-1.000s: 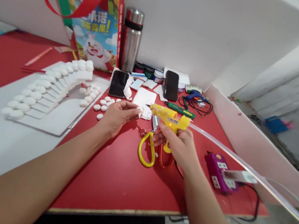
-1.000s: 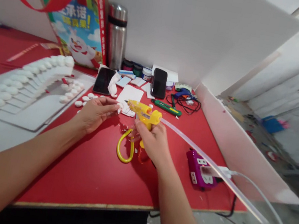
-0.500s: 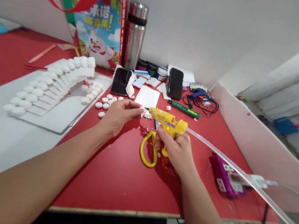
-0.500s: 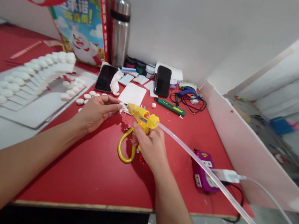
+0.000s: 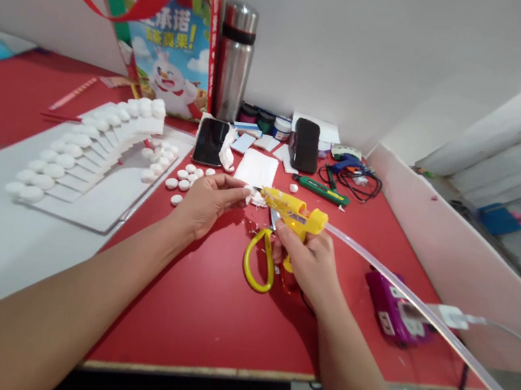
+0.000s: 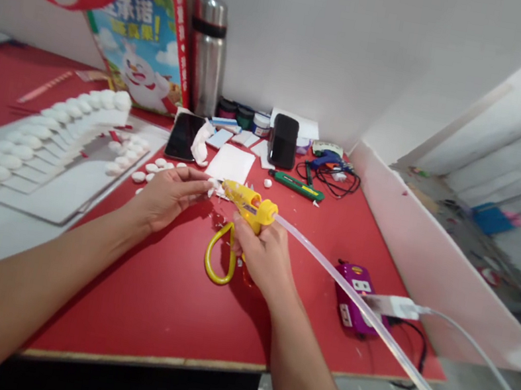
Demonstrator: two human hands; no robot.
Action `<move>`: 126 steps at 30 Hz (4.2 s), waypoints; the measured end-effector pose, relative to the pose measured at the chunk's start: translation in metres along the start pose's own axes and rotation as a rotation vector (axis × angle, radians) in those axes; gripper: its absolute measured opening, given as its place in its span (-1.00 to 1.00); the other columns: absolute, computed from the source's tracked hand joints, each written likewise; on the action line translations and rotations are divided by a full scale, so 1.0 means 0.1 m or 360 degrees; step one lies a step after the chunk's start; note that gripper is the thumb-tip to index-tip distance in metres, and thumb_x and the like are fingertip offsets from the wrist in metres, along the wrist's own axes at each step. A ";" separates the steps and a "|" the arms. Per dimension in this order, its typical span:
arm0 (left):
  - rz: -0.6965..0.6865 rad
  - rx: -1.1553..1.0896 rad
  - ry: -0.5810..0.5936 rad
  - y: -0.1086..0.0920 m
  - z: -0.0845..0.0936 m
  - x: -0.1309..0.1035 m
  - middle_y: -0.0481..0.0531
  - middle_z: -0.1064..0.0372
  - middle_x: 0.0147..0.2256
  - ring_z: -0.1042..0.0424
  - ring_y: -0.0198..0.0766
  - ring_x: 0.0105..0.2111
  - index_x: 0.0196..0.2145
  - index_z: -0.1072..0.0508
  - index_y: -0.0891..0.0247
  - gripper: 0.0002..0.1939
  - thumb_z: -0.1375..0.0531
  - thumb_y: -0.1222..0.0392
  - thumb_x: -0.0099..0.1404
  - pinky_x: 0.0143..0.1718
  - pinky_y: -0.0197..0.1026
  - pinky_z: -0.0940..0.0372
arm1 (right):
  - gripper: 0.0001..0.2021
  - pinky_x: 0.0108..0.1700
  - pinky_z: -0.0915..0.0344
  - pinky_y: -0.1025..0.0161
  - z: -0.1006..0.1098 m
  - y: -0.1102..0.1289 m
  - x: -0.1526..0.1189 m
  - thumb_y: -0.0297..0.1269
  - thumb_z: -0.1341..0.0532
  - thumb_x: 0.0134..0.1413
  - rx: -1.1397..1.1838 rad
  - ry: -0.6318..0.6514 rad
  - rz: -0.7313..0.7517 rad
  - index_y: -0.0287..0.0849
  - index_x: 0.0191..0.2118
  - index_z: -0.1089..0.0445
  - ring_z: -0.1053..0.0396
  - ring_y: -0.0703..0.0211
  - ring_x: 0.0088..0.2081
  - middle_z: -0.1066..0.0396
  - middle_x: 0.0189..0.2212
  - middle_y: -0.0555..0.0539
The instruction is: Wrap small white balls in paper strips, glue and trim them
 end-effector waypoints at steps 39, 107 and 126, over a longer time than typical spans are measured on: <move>0.0207 -0.0214 0.0010 -0.02 0.00 -0.02 0.06 -0.56 -0.36 -0.46 -0.38 -0.39 -0.40 -0.58 0.39 -0.76 -0.49 0.39 -0.07 -0.26 -0.29 -0.41 | -0.66 -0.54 -0.08 0.27 0.65 -0.24 0.13 0.00 -0.26 0.13 -0.0429 -0.0358 -0.0071 -0.18 -0.48 -0.45 -0.20 0.24 -0.60 -0.33 -0.65 0.01; -0.0360 0.0343 0.0494 -0.07 -0.07 -0.13 -0.02 -0.52 -0.35 -0.56 -0.28 -0.34 -0.25 -0.49 0.27 -0.72 -0.46 0.19 0.13 -0.22 -0.23 -0.45 | -0.70 -0.18 -0.39 0.22 -0.10 0.29 0.21 -0.54 -0.18 0.12 -0.0211 -0.0046 0.0985 -0.13 -0.06 -0.47 -0.42 0.18 -0.23 -0.45 -0.20 -0.09; -0.0515 0.0563 0.0539 -0.14 -0.09 -0.19 0.02 -0.50 -0.24 -0.51 -0.28 -0.22 -0.21 -0.50 0.27 -0.73 -0.43 0.20 0.17 -0.13 -0.25 -0.44 | -0.70 -0.30 -0.37 0.25 -0.01 0.31 0.18 -0.48 -0.16 0.17 -0.0182 -0.0253 0.0971 -0.13 -0.02 -0.49 -0.42 0.21 -0.28 -0.43 -0.17 -0.10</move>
Point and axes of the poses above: each hand's wrist, its own x-axis towards the middle knuckle, its own z-axis out of the back of the hand, y = z × x, the point moved 3 cm from there along x, towards the middle knuckle
